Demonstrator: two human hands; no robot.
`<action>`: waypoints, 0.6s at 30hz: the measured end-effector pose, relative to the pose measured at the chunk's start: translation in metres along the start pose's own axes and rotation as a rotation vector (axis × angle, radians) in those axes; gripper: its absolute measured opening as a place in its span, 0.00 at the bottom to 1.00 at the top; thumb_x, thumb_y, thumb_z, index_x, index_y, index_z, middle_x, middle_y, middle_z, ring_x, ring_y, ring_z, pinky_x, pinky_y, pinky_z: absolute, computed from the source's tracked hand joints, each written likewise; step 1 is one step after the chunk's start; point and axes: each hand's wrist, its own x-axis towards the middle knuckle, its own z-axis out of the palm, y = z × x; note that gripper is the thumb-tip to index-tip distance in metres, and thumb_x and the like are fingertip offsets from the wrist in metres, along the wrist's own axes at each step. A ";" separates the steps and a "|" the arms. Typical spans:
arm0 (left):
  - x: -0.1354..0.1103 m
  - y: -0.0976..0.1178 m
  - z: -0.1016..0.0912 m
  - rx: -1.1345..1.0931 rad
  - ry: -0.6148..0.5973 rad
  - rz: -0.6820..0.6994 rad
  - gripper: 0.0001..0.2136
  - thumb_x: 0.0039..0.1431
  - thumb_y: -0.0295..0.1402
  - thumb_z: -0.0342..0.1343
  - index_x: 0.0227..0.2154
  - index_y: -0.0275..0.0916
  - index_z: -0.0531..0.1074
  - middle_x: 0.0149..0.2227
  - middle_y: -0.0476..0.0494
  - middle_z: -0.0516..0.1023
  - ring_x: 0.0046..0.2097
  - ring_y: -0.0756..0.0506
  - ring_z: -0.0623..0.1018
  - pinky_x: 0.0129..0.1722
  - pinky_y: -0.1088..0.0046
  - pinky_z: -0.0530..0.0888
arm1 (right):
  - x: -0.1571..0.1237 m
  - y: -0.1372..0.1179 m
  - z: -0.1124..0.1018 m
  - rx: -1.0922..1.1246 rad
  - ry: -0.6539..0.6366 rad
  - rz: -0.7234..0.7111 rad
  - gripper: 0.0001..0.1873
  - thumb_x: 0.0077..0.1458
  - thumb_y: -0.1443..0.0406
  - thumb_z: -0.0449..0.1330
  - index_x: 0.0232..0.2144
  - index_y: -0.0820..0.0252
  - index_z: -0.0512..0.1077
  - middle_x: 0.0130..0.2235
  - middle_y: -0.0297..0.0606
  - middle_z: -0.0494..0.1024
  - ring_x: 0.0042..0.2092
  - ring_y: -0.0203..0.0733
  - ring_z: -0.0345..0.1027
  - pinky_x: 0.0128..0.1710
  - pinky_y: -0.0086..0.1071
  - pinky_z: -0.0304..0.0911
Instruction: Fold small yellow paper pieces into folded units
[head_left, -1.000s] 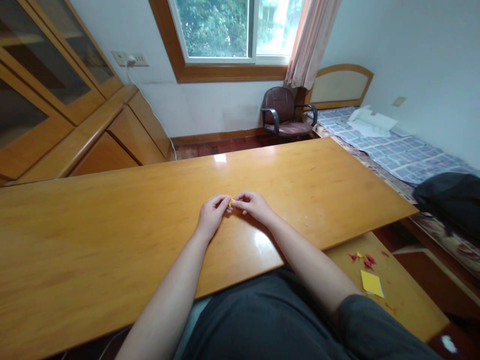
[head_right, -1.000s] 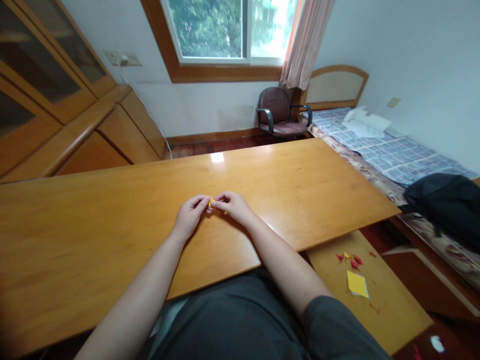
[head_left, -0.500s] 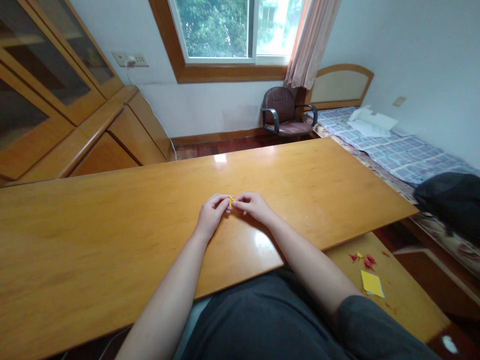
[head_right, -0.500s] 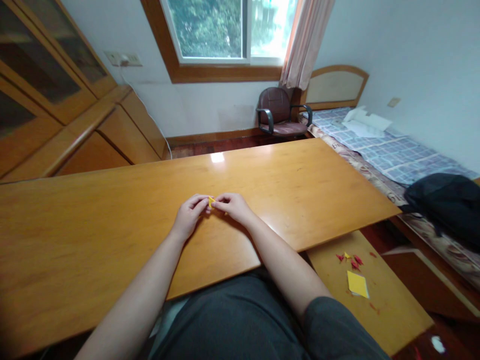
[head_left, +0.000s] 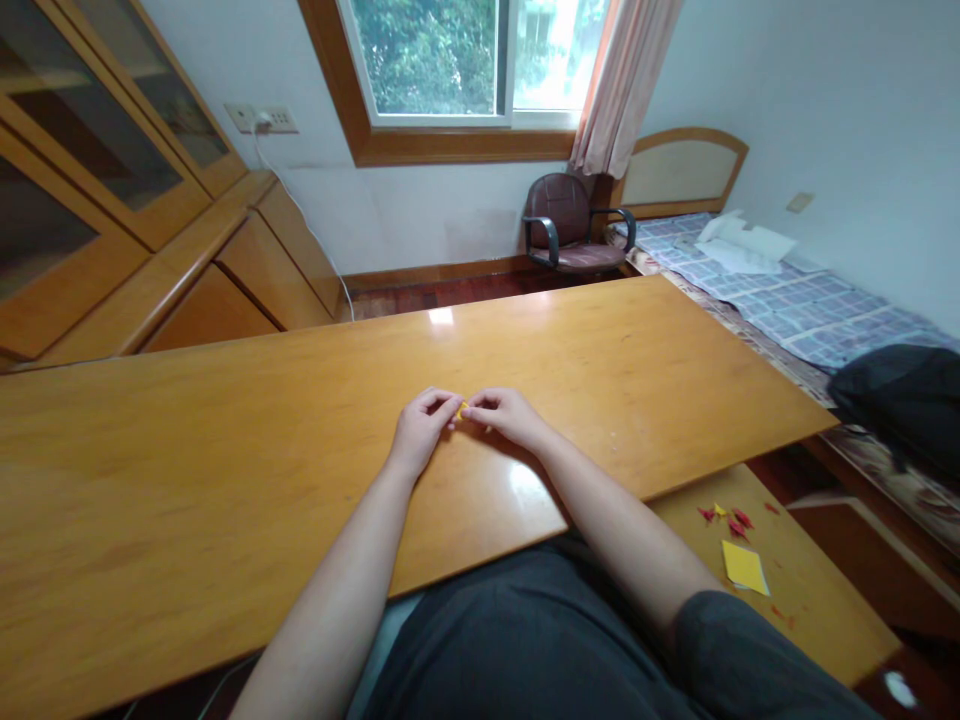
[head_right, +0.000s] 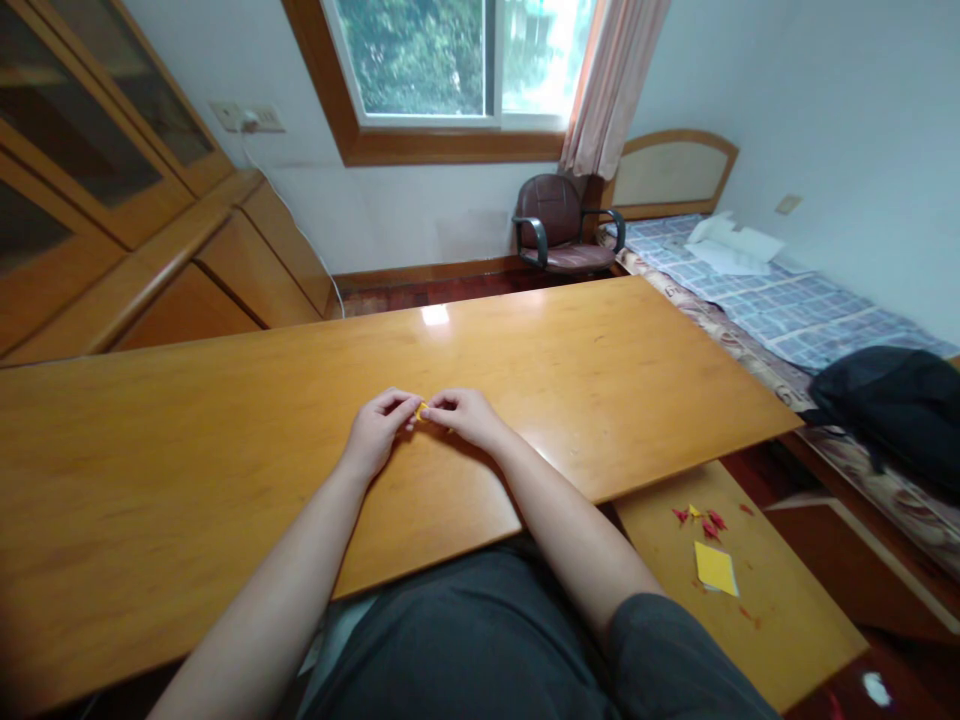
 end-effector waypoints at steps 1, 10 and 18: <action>0.000 0.000 0.000 -0.001 0.001 -0.002 0.11 0.52 0.41 0.62 0.28 0.37 0.76 0.24 0.50 0.73 0.25 0.51 0.72 0.25 0.77 0.68 | 0.000 0.000 0.000 0.003 0.000 0.000 0.18 0.49 0.54 0.64 0.32 0.66 0.77 0.26 0.34 0.74 0.27 0.33 0.64 0.25 0.25 0.59; 0.001 0.005 0.002 0.055 0.007 -0.007 0.14 0.55 0.44 0.59 0.25 0.36 0.75 0.22 0.50 0.72 0.25 0.51 0.70 0.25 0.77 0.68 | 0.002 0.003 0.000 -0.009 -0.001 -0.010 0.18 0.48 0.54 0.64 0.31 0.66 0.76 0.26 0.33 0.74 0.26 0.33 0.64 0.25 0.25 0.58; -0.001 0.008 0.002 0.066 0.001 0.034 0.15 0.56 0.44 0.56 0.24 0.37 0.74 0.23 0.49 0.72 0.26 0.50 0.71 0.27 0.76 0.68 | 0.001 0.000 -0.001 0.001 0.004 -0.008 0.18 0.47 0.54 0.64 0.30 0.65 0.75 0.25 0.33 0.73 0.26 0.32 0.63 0.25 0.25 0.57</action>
